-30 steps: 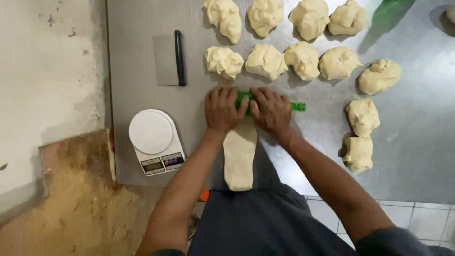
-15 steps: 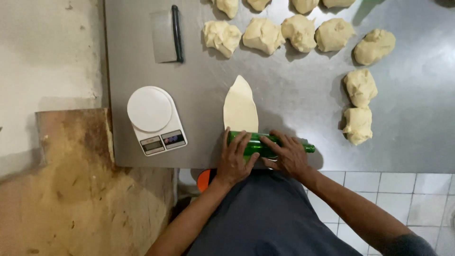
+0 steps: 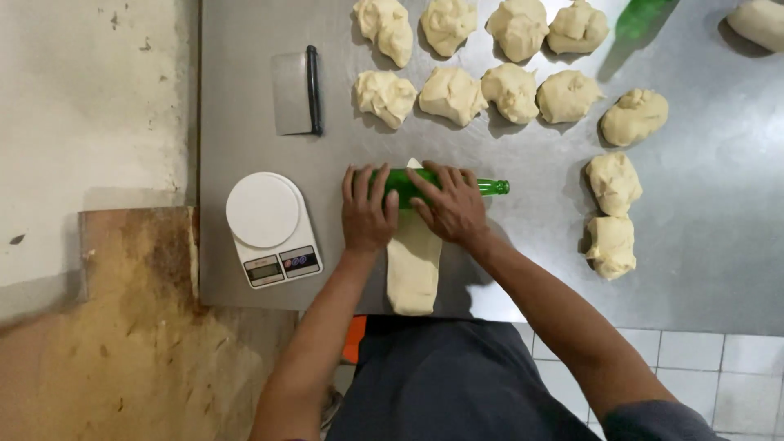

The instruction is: Rolling portions of dough into flat strips using a bottle and then rolling them into shaped bread rolls.

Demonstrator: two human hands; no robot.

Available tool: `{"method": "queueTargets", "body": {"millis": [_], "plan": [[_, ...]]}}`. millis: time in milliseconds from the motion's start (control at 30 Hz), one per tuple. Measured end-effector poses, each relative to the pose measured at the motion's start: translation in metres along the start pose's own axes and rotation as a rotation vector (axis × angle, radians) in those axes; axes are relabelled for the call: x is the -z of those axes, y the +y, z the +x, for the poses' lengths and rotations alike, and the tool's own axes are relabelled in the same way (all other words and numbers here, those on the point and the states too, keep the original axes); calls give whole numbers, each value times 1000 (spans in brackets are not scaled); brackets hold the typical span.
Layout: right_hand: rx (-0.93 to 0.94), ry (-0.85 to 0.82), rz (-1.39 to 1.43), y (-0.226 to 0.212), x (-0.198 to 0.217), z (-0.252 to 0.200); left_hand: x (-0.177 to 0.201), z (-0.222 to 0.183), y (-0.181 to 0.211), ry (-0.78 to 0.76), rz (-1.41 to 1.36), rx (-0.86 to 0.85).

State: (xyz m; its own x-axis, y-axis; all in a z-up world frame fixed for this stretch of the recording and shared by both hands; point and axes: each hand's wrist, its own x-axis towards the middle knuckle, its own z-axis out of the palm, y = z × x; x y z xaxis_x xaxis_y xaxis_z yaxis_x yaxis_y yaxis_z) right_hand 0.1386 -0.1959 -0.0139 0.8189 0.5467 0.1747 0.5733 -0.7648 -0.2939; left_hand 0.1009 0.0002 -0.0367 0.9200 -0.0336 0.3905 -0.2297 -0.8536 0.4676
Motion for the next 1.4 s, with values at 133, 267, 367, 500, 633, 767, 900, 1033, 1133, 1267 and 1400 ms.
{"method": "queueTargets", "body": {"millis": [133,267,367,500,633,767,900,1033,1133,1267,1400], "plan": [[-179,-130,125,27,-9,64,-37,61,-30,-54,92,237],[-268,-138,184,6,25,55,-1,88,-26,-384,87,378],[-208,-134,224,-33,21,-19,30,30,-5,-321,115,142],[-78,-148,209,-80,20,-103,82,-67,15,-476,-59,-52],[-7,-192,195,-93,41,-111,119,-76,29,-858,-63,102],[-267,21,369,-20,42,-151,101,-101,24,-643,-102,-65],[-699,366,-433,81,47,-203,111,-130,36,-327,-227,155],[-669,286,-356,145,39,-243,105,-176,36,-262,-464,402],[-815,145,-38,165,54,-245,103,-186,42,-191,-660,536],[-1143,478,1156,118,78,-243,112,-203,43,-108,-867,591],[-962,698,1946,22,93,-207,117,-220,38,-73,-900,643]]}}
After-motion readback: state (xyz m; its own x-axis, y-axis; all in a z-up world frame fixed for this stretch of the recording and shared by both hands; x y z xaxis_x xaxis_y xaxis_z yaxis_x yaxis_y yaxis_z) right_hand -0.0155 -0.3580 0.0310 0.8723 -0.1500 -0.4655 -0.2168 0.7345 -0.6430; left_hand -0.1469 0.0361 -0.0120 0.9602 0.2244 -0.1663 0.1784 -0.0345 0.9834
